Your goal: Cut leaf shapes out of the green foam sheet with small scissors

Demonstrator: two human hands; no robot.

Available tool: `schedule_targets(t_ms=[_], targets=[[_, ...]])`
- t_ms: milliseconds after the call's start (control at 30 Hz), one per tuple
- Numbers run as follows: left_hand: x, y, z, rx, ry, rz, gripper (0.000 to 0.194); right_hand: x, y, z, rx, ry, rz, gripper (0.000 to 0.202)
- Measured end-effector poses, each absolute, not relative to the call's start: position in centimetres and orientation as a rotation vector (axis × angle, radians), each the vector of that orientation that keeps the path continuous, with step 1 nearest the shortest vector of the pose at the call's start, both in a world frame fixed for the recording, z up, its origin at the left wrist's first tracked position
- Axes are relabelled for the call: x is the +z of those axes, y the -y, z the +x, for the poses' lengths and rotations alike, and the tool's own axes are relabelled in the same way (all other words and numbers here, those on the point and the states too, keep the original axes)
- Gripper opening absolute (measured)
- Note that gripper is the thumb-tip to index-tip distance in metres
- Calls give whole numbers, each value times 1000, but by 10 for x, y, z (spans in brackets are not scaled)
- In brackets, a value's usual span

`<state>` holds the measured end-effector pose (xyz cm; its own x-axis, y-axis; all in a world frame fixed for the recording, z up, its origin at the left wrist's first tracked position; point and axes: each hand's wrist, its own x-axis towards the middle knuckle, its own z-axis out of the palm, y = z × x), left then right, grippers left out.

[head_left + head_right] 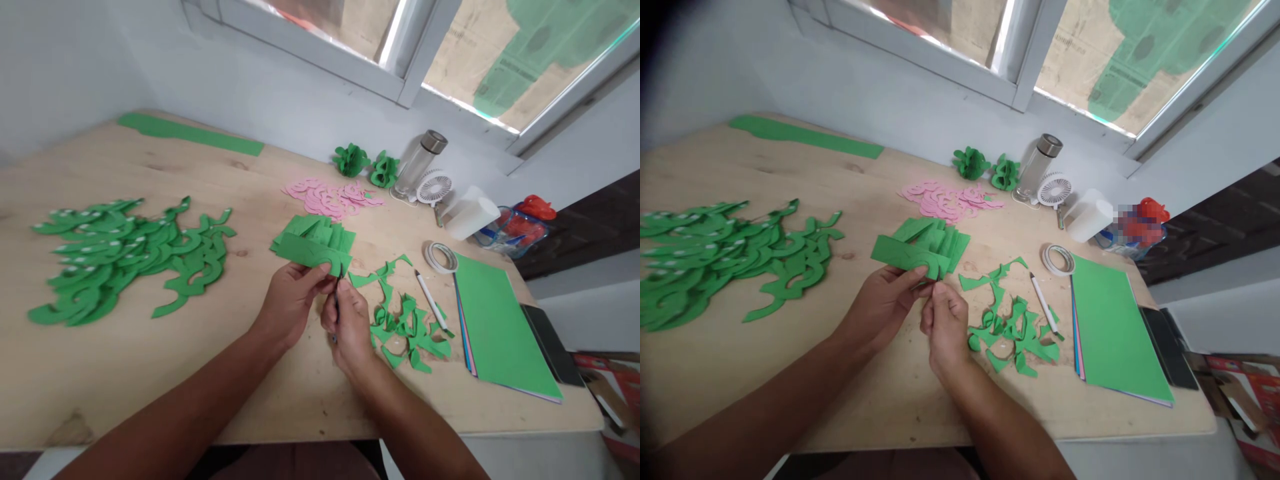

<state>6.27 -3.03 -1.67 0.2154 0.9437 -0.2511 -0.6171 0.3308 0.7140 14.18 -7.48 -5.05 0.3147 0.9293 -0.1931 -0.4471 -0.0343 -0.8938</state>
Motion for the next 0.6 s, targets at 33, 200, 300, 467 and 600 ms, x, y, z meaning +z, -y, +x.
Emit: schedule_targets(t_ms=[33, 200, 300, 467, 600], targets=[[-17, 30, 62, 1155, -740, 528, 17, -50, 75, 142, 1205, 568, -1111, 56], [-19, 29, 61, 1165, -732, 523, 18, -50, 75, 143, 1197, 596, -1128, 53], [-20, 29, 61, 1172, -738, 514, 19, -51, 75, 143, 1202, 583, -1124, 51], [-17, 29, 62, 1176, -759, 515, 19, -51, 76, 142, 1219, 570, -1116, 53], [-17, 30, 62, 1163, -760, 524, 19, -52, 76, 142, 1216, 550, -1098, 54]])
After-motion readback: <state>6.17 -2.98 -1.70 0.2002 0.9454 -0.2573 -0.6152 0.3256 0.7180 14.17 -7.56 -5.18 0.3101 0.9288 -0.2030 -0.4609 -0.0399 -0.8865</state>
